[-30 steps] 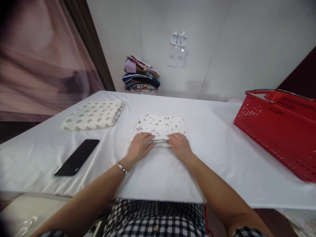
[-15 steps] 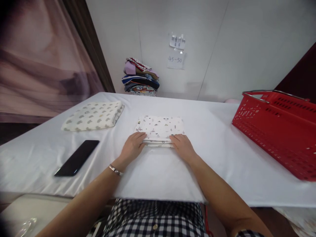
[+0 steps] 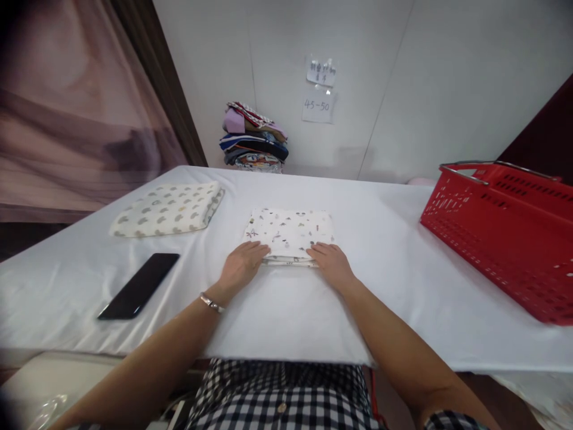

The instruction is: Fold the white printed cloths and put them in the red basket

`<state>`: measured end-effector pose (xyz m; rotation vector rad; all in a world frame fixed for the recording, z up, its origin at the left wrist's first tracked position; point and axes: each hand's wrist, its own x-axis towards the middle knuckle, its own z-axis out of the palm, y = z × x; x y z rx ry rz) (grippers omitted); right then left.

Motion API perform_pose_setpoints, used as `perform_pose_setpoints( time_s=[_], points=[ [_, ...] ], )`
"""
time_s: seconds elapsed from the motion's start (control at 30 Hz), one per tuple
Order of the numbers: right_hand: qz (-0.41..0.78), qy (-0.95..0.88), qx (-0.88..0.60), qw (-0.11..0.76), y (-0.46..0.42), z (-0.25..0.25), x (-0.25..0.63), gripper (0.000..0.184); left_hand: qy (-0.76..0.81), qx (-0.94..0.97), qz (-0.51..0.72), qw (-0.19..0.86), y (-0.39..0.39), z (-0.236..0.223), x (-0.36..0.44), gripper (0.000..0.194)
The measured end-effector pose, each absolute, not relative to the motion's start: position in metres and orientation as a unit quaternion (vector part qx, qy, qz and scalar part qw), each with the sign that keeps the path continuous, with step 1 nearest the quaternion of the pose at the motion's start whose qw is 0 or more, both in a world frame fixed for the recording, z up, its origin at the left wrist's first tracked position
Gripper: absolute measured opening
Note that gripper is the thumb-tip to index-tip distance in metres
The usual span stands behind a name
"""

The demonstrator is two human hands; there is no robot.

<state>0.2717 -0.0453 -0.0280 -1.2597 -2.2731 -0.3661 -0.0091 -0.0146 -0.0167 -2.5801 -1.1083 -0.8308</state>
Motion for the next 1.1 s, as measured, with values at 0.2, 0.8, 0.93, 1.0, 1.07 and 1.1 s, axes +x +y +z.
perform_pose_setpoints(
  time_s=[0.2, 0.8, 0.93, 1.0, 1.07, 1.1],
  points=[
    [-0.113, -0.854, -0.458, 0.221, -0.048, -0.030, 0.275, 0.036, -0.396, -0.872, -0.278, 0.078, -0.023, -0.020, -0.010, 0.033],
    [-0.028, -0.864, -0.452, 0.217, -0.057, -0.010, 0.273, 0.030, -0.389, -0.881, -0.268, 0.011, -0.020, -0.017, -0.016, 0.029],
    [-0.042, -0.857, -0.457, 0.235, -0.054, -0.016, 0.274, 0.031, -0.394, -0.877, -0.275, 0.009, -0.017, -0.017, -0.014, 0.028],
    [-0.055, -0.847, -0.468, 0.246, -0.052, -0.020, 0.274, 0.031, -0.395, -0.875, -0.280, 0.016, -0.017, -0.017, -0.012, 0.027],
    [-0.068, -0.835, -0.484, 0.252, -0.051, -0.025, 0.273, 0.031, -0.398, -0.872, -0.284, 0.023, -0.016, -0.018, -0.011, 0.026],
    [-0.075, -0.830, -0.492, 0.253, -0.050, -0.027, 0.273, 0.031, -0.399, -0.871, -0.287, 0.028, -0.017, -0.018, -0.011, 0.026]
  ],
)
